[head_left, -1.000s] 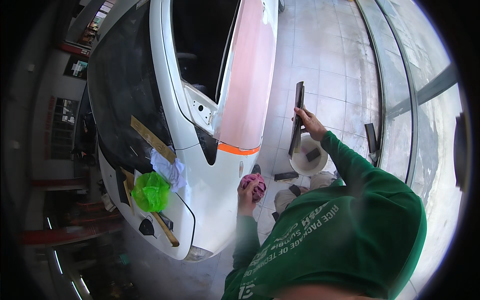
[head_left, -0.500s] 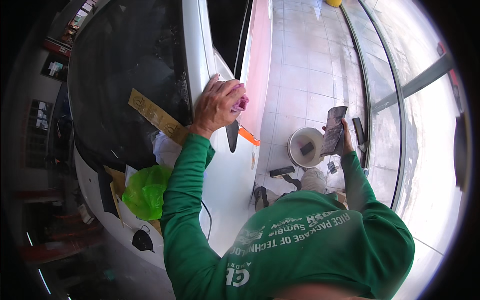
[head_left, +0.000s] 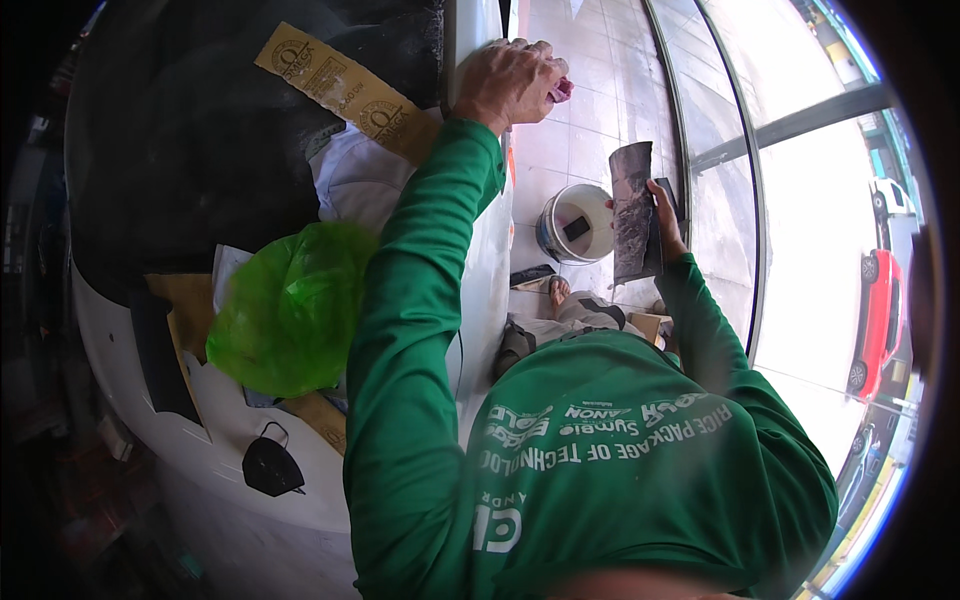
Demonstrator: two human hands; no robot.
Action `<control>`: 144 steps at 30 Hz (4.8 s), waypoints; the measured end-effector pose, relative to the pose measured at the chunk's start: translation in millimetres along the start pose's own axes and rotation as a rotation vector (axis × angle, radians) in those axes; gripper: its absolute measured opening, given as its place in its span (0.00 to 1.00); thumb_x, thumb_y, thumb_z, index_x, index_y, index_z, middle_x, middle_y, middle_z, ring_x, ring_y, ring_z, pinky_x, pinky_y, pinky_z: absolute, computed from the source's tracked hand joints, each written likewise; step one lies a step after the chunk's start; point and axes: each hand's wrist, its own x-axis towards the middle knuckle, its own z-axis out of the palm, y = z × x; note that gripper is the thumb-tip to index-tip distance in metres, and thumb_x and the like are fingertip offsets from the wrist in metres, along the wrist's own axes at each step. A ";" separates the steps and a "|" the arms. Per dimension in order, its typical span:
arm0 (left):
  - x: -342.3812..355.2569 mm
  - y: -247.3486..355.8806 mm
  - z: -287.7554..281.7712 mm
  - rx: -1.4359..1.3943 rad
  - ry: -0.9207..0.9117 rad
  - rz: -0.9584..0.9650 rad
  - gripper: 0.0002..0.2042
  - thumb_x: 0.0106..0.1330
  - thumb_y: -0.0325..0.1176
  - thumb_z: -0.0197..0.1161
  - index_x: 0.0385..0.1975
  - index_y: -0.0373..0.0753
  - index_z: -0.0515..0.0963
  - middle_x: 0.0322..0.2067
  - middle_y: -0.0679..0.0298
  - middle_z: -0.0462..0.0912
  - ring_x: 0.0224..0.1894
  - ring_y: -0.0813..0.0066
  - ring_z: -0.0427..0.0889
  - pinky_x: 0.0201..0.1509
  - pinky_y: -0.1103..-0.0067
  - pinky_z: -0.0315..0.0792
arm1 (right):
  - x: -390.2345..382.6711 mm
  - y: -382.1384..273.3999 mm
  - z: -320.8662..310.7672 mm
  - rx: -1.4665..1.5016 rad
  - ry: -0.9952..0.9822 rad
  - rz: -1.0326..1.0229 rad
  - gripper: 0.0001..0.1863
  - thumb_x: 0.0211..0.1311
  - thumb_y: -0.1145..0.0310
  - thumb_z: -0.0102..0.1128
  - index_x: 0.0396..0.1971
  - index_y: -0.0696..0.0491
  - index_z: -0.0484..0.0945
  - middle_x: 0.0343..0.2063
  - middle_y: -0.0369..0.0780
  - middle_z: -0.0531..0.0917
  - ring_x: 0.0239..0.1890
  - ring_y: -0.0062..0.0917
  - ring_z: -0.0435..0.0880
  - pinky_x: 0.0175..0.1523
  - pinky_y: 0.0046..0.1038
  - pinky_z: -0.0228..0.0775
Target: The person sands the surface of a white car door with a sanding block and wipes the area with a pink cloth. The person repeatedly dips the sanding block into a bucket of water and continues sanding and wiping the door panel.
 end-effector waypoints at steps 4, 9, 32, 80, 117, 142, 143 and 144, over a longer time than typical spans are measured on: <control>7.0 10.2 -0.8 -0.048 -0.006 0.027 0.21 0.62 0.38 0.70 0.58 0.56 0.82 0.50 0.65 0.84 0.52 0.60 0.86 0.61 0.64 0.80 | -2.6 7.2 27.1 -0.020 0.054 -0.094 0.37 0.71 0.35 0.52 0.56 0.58 0.78 0.39 0.44 0.88 0.30 0.26 0.87 0.38 0.29 0.82; 8.1 -2.6 -4.8 -0.248 -0.016 -0.008 0.11 0.64 0.33 0.67 0.45 0.46 0.85 0.46 0.56 0.84 0.47 0.50 0.86 0.52 0.63 0.82 | 62.0 15.6 80.8 -0.438 0.169 -0.280 0.35 0.73 0.40 0.53 0.62 0.58 0.76 0.54 0.46 0.81 0.52 0.30 0.80 0.59 0.33 0.73; 279.5 -134.9 -35.6 -0.128 -0.268 0.028 0.13 0.58 0.19 0.64 0.43 0.33 0.84 0.41 0.58 0.86 0.43 0.65 0.86 0.50 0.74 0.79 | 337.3 -80.3 172.9 -0.837 0.504 -0.847 0.20 0.74 0.50 0.55 0.60 0.39 0.80 0.69 0.55 0.71 0.64 0.53 0.71 0.68 0.46 0.63; 446.5 -232.9 -54.6 -0.341 -0.280 -0.008 0.16 0.55 0.27 0.56 0.42 0.29 0.80 0.47 0.50 0.82 0.49 0.64 0.81 0.64 0.69 0.69 | 520.6 -298.1 181.8 -0.983 0.352 -0.908 0.28 0.77 0.45 0.46 0.71 0.36 0.71 0.73 0.55 0.64 0.59 0.60 0.72 0.65 0.49 0.67; 457.5 -243.6 -48.7 -0.350 -0.526 0.103 0.07 0.70 0.29 0.57 0.43 0.39 0.81 0.35 0.68 0.82 0.40 0.83 0.81 0.50 0.84 0.73 | 531.9 -324.6 168.4 -1.061 0.532 -1.000 0.18 0.76 0.61 0.43 0.56 0.41 0.81 0.71 0.53 0.70 0.57 0.50 0.78 0.57 0.47 0.70; 444.9 -230.8 -61.2 -0.246 -0.511 -0.293 0.13 0.46 0.24 0.66 0.35 0.37 0.83 0.39 0.53 0.84 0.41 0.57 0.86 0.46 0.71 0.80 | 446.1 -254.2 167.1 -0.871 0.104 -0.901 0.37 0.75 0.49 0.56 0.75 0.56 0.64 0.71 0.65 0.62 0.64 0.61 0.67 0.72 0.55 0.59; 447.2 -230.9 -62.1 -0.241 -0.529 -0.308 0.13 0.46 0.25 0.67 0.35 0.38 0.84 0.39 0.53 0.84 0.40 0.57 0.87 0.46 0.71 0.80 | 465.5 -261.5 168.8 -0.878 0.124 -0.931 0.38 0.75 0.49 0.56 0.76 0.56 0.62 0.71 0.66 0.60 0.64 0.62 0.67 0.72 0.55 0.58; 451.9 -230.3 -62.4 -0.248 -0.539 -0.308 0.13 0.46 0.25 0.67 0.35 0.38 0.84 0.39 0.53 0.84 0.40 0.57 0.87 0.46 0.71 0.80 | 499.8 -285.3 170.2 -0.842 0.183 -0.975 0.38 0.75 0.48 0.55 0.76 0.54 0.62 0.70 0.68 0.60 0.64 0.62 0.67 0.72 0.55 0.58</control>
